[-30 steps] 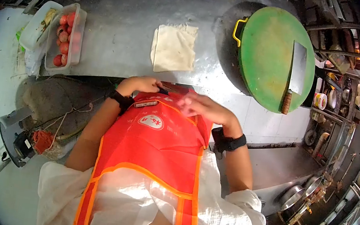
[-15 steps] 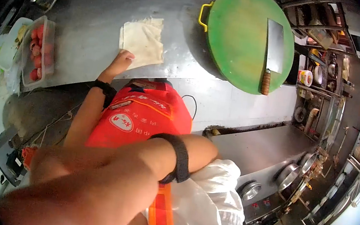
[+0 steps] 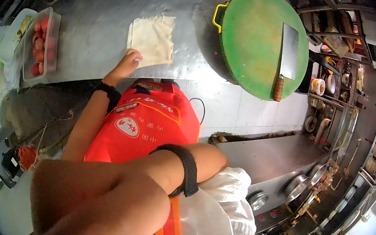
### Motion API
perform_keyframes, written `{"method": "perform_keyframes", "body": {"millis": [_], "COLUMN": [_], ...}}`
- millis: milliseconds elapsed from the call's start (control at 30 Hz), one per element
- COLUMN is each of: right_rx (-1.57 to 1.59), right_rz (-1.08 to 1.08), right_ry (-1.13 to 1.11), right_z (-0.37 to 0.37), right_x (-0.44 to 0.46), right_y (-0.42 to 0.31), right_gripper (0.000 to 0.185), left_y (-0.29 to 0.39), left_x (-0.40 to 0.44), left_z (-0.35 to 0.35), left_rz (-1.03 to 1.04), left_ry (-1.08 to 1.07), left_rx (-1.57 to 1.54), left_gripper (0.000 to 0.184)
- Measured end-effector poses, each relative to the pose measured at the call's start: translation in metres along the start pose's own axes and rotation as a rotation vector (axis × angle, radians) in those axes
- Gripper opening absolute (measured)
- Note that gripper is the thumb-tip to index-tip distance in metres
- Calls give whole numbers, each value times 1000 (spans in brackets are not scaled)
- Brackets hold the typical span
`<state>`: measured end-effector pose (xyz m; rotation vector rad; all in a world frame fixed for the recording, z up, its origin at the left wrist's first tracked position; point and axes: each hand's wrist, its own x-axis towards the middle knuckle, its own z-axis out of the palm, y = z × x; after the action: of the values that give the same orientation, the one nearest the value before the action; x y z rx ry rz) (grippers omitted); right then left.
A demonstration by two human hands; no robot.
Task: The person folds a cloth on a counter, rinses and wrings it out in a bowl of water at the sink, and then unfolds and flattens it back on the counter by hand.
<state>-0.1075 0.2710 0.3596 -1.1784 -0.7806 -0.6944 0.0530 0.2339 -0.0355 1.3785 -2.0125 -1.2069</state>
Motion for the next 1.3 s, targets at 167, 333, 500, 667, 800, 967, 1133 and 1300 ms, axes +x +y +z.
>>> {"method": "perform_keyframes", "body": {"millis": [167, 333, 500, 667, 800, 967, 1133, 1300], "right_rx": [7, 4, -24, -61, -81, -100, -106, -109], "right_rz": [42, 83, 154, 217, 254, 273, 290, 296], "right_ry": [0, 4, 7, 5, -5, -10, -16, -19], "right_z": [-2, -6, -10, -16, -18, -20, -23, -25], "right_x": [1, 2, 2, 5, 6, 6, 8, 9], "right_y": [7, 9, -2, -13, -18, -19, -18, -16], "right_gripper": [46, 43, 41, 38, 36, 34, 32, 29], "left_y": [9, 10, 9, 8, 9, 4, 3, 3], "left_x": [-3, -3, -4, -2, -1, 2, 2, 3], "left_z": [0, 2, 5, 4, 1, 0, -1, -1], "left_rz": [-85, -80, -26, -8, -41, -83, -94, -98], "left_ry": [0, 22, 121, 125, 102, 7, 5, 3], "left_rx": [-29, 11, -34, -36, -48, 17, -22, -29], "left_gripper": [24, 23, 18, 17, 16, 21, 22, 22]}}
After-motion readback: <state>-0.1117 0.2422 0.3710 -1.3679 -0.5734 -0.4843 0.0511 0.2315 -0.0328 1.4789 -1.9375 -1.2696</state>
